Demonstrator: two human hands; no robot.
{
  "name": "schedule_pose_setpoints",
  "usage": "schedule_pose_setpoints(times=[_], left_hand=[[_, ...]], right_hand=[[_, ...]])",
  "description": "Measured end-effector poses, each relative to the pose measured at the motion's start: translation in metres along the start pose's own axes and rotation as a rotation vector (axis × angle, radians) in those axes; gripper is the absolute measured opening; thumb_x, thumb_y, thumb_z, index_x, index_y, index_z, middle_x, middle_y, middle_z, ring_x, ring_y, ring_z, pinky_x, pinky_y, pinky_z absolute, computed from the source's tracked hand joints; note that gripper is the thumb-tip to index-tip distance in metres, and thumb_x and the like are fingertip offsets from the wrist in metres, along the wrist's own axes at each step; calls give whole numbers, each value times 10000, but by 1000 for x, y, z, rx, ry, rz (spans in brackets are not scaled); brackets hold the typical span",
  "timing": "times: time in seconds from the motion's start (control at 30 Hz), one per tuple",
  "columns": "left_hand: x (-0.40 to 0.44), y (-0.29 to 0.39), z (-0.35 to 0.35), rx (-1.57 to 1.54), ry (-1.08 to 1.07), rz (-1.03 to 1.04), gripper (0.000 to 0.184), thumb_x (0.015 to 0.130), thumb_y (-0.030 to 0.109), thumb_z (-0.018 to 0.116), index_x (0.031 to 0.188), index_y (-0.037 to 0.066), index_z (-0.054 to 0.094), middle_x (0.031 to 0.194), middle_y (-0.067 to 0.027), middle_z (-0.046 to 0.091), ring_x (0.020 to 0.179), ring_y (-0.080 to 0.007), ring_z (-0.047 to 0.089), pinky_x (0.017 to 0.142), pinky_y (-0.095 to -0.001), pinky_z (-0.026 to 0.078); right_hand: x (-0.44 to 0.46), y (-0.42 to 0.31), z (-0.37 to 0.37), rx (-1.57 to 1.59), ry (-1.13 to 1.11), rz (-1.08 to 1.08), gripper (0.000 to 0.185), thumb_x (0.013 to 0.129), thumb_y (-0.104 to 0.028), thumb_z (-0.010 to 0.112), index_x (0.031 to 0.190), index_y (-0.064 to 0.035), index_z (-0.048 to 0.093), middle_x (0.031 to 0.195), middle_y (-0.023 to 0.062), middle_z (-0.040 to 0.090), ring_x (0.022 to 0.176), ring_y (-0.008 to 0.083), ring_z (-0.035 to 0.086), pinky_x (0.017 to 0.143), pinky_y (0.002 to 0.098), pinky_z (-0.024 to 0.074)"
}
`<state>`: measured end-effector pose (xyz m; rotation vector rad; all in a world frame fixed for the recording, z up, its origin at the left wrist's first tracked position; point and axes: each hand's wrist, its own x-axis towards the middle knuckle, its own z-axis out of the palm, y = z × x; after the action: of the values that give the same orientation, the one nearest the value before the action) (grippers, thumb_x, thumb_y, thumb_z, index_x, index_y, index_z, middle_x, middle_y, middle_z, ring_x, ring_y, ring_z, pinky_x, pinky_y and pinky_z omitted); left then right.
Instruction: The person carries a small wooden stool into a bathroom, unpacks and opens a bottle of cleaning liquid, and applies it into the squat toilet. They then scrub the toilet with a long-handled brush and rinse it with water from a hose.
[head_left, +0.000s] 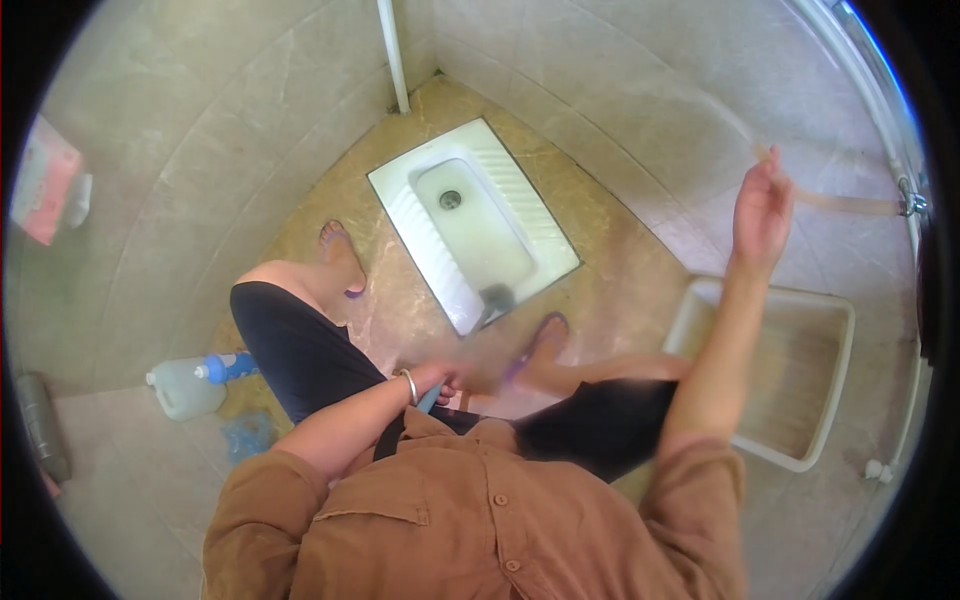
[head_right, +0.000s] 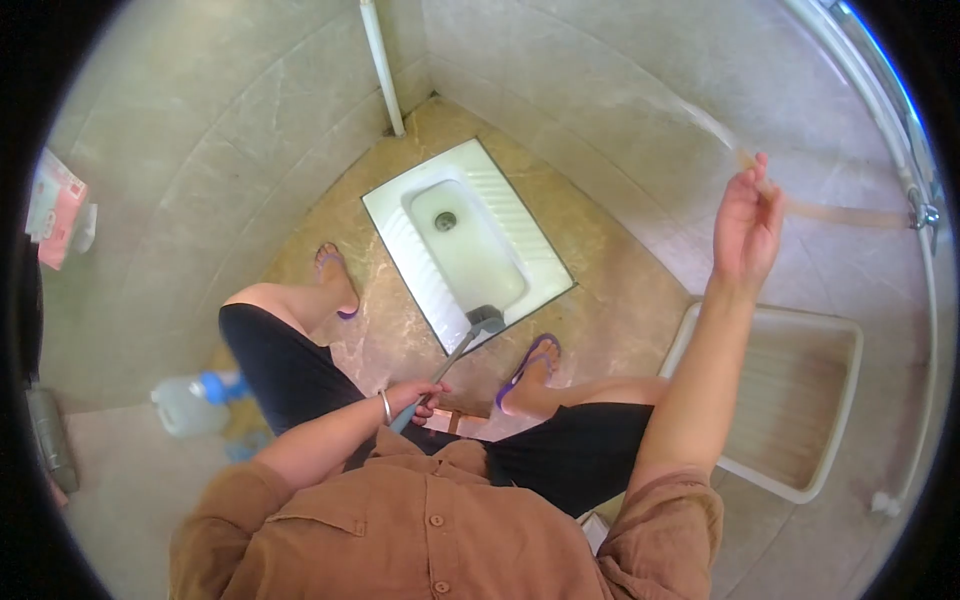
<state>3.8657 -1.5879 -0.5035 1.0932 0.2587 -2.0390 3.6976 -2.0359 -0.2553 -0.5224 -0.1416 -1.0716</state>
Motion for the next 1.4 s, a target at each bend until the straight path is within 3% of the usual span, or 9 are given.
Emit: schedule_pose_setpoints(times=[0.37,0.47,0.57,0.67,0.77,0.87,1.07,1.27,1.4], left_hand=[[-6,-1,-6,44,67,4,271,900,268,418,1118,109,446,592,25,413,417,-62,358,367,-217,284],[-7,-2,-7,64,50,12,277,893,279,438,1116,114,447,585,28,407,415,-61,358,370,-218,285],[7,-7,-19,46,31,-6,279,886,283,454,1112,120,449,589,31,406,419,-60,360,374,-220,282],[6,-6,-19,54,3,24,291,875,286,477,1115,123,446,591,29,400,422,-61,358,375,-218,276],[14,-9,-25,79,-2,5,284,863,285,500,1092,121,466,589,27,406,422,-66,357,371,-219,268],[13,-7,-18,122,47,-16,261,856,279,513,1057,115,492,582,26,412,420,-71,352,368,-222,266],[9,-5,-12,201,137,6,223,856,258,505,1021,108,509,578,24,420,420,-73,354,370,-226,267],[3,-6,-11,160,141,54,210,859,247,487,1012,104,501,578,17,421,420,-76,354,382,-227,280],[0,-8,-10,100,208,79,215,858,244,482,1019,101,494,585,12,419,421,-82,348,382,-235,282]], right_hand=[[7,19,20,123,-181,41,417,892,-96,453,1218,125,314,1149,197,468,952,238,516,901,333,432],[6,15,16,-32,-109,-27,397,899,-118,454,1197,119,344,1113,192,489,925,224,535,874,322,448],[1,0,6,-25,-31,137,282,907,-144,453,1084,75,454,1148,196,484,841,189,546,805,300,472],[-10,-13,0,-228,27,155,216,913,-165,452,1002,24,506,1136,184,502,715,144,526,731,278,483],[-23,-22,0,-403,194,125,214,907,-183,471,1005,0,522,1079,160,535,604,102,475,665,266,486],[-35,-27,7,-473,188,159,217,904,-195,481,997,-9,542,999,112,573,597,76,476,624,234,469],[-39,-37,-2,-558,234,174,219,896,-198,497,988,-3,533,981,114,571,559,70,467,642,233,499],[-35,-40,-8,-440,185,231,207,903,-179,479,986,4,528,1003,116,563,567,77,484,693,257,514],[-31,-43,-14,-343,156,262,298,909,-182,466,1078,62,471,937,104,553,657,97,526,763,286,519]])
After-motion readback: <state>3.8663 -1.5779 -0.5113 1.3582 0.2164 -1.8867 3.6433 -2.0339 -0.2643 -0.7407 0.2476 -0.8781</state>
